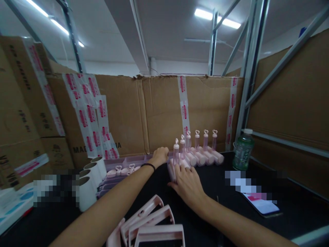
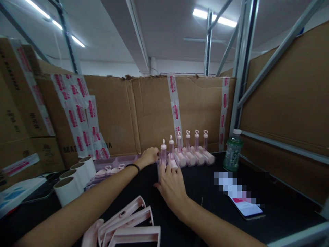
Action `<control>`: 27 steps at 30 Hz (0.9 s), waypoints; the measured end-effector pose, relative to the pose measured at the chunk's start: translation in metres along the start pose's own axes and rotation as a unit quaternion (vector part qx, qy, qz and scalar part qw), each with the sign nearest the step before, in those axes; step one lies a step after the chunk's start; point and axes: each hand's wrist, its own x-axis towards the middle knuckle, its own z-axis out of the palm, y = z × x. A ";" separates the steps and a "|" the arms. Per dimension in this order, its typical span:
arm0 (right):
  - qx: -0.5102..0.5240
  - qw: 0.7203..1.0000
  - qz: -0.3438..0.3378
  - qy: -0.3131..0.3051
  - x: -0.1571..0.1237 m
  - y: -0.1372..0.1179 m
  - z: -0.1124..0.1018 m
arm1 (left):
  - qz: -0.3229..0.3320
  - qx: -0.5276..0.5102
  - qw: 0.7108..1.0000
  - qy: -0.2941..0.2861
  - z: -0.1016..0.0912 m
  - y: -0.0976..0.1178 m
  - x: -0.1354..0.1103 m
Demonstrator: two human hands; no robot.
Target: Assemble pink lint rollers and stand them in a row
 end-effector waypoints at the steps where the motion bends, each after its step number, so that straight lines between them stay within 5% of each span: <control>1: 0.002 1.000 0.003 -0.001 0.000 0.000 0.000 | -0.001 0.001 1.000 -0.003 0.001 0.001 0.002; 7: 0.001 1.000 0.018 0.006 -0.002 0.001 0.001 | 0.016 0.001 1.000 0.005 -0.008 0.004 0.004; 17: 0.006 1.000 0.027 -0.004 0.000 0.000 0.001 | 0.038 -0.009 0.995 0.090 -0.062 0.008 0.010; 22: 0.012 0.999 0.036 -0.005 -0.001 0.005 -0.001 | 0.008 -0.025 0.983 0.182 -0.101 -0.004 -0.015; 27: 0.034 0.999 0.023 0.021 -0.001 0.006 -0.013 | -0.043 -0.031 0.964 0.262 -0.135 -0.029 -0.065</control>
